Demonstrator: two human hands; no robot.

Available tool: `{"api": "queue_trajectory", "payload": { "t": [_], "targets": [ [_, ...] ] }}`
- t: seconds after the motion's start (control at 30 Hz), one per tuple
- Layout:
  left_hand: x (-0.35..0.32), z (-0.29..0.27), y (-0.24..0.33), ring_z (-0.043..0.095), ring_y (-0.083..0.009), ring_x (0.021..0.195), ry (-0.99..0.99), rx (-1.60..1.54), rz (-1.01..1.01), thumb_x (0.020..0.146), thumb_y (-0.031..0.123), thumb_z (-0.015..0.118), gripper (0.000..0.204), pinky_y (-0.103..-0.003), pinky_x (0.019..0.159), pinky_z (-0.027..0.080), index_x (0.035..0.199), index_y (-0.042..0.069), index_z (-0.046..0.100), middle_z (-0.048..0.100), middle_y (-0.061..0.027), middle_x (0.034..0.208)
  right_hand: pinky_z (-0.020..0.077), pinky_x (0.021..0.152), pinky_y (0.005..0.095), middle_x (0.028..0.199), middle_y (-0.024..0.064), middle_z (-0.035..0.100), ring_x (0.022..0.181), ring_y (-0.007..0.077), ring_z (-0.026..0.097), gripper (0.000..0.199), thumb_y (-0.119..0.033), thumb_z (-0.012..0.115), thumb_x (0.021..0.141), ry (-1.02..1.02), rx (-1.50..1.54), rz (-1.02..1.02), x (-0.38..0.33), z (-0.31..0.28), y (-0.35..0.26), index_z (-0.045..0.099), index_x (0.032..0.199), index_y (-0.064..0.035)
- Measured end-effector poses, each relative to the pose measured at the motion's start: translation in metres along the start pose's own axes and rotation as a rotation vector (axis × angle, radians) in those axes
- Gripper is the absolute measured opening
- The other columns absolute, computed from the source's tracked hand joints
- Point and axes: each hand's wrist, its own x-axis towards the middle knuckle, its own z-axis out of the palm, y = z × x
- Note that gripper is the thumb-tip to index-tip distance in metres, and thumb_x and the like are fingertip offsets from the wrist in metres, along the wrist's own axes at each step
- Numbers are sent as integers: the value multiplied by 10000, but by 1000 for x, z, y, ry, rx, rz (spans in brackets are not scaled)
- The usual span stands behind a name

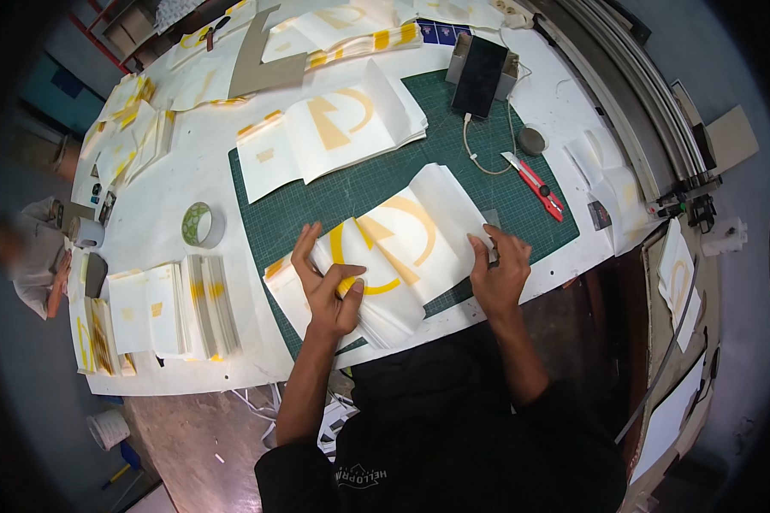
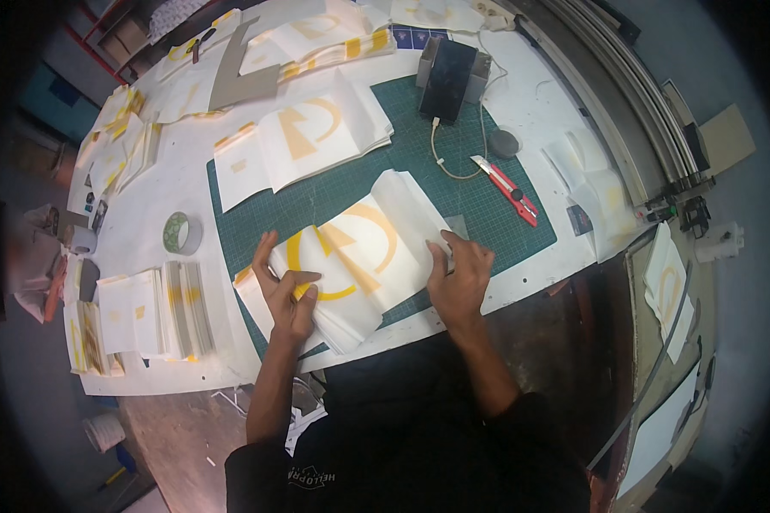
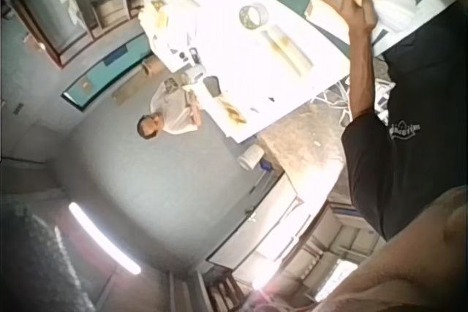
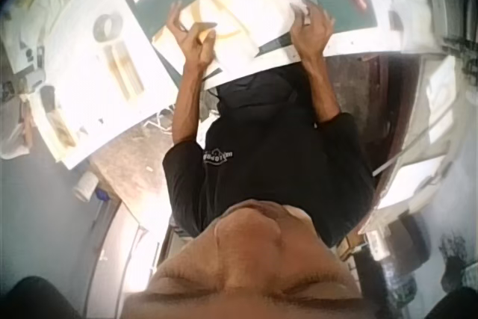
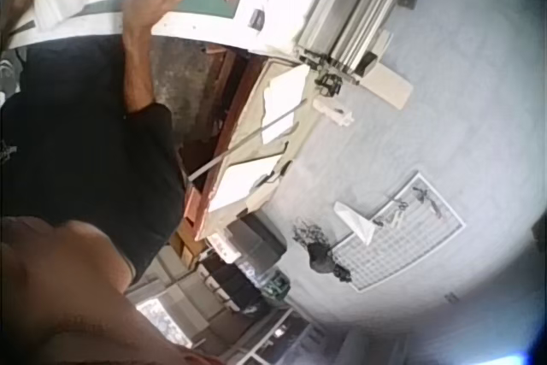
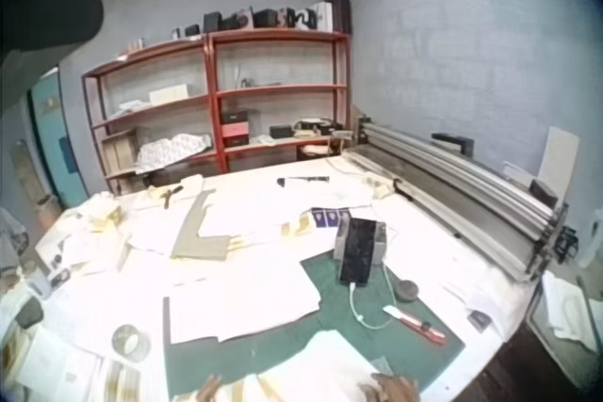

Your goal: The person repeatedly peels a yellow graphic sticker from a white backing sheet on a green cutting mat. They use both hands to lift and smooth the sticker, then place the sheet back down. The process is repeated multiple times on the same sheet.

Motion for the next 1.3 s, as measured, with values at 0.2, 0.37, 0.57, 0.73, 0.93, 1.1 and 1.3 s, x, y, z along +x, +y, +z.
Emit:
{"api": "queue_trajectory", "payload": {
  "t": [0.2, 0.37, 0.57, 0.73, 0.93, 1.1, 1.3],
  "targets": [
    [1, 2, 1, 271, -516, 1479, 21, -23, 17, 822, 188, 673, 185, -637, 1209, 194, 865, 33, 766, 371, -321, 1531, 421, 868, 428, 1034, 136, 696, 943, 285, 627, 125, -68, 765, 896, 84, -123, -139, 4, -2, 3, 680, 967, -11],
    [4, 2, 1, 282, -519, 1471, 25, -12, 23, 829, 198, 689, 191, -638, 1207, 201, 850, 24, 766, 372, -328, 1524, 396, 885, 476, 1189, 190, 631, 1063, 328, 577, 140, -84, 737, 914, 44, -106, -73, 3, 0, 8, 683, 994, 18],
    [5, 3, 1, 284, -517, 1471, 33, -6, 27, 829, 197, 698, 192, -639, 1206, 205, 839, 17, 763, 375, -327, 1520, 390, 958, 477, 1333, 221, 607, 1129, 356, 571, 239, -103, 742, 910, 117, -288, -200, 10, -3, 0, 739, 1137, -30],
    [3, 2, -1, 284, -517, 1475, 29, -21, 14, 799, 164, 690, 165, -638, 1208, 199, 848, 22, 756, 376, -317, 1526, 384, 983, 498, 1383, 237, 579, 1188, 385, 564, 246, -145, 769, 875, 19, -89, -441, -5, 1, -25, 750, 1106, -63],
    [1, 3, -2, 271, -512, 1486, 21, -16, -9, 773, 141, 675, 163, -631, 1216, 188, 868, 32, 751, 363, -312, 1541, 345, 1029, 549, 1332, 227, 595, 1226, 394, 537, 189, -167, 759, 870, -160, 0, -324, -18, 9, -36, 740, 986, -19],
    [1, 2, -1, 262, -512, 1489, 17, -10, 3, 771, 141, 676, 162, -628, 1219, 186, 876, 45, 754, 350, -309, 1551, 262, 1052, 670, 1439, 247, 489, 1357, 441, 411, 267, -255, 766, 871, -119, -275, -158, -12, 11, -27, 712, 985, -19],
    [3, 2, 3, 249, -500, 1498, -3, 5, -28, 784, 134, 673, 247, -624, 1221, 187, 997, 66, 779, 312, -311, 1573, 262, 1094, 653, 1401, 214, 534, 1356, 423, 453, 230, -200, 795, 834, -150, -79, -191, -18, 9, -48, 704, 976, -43]
  ]
}}
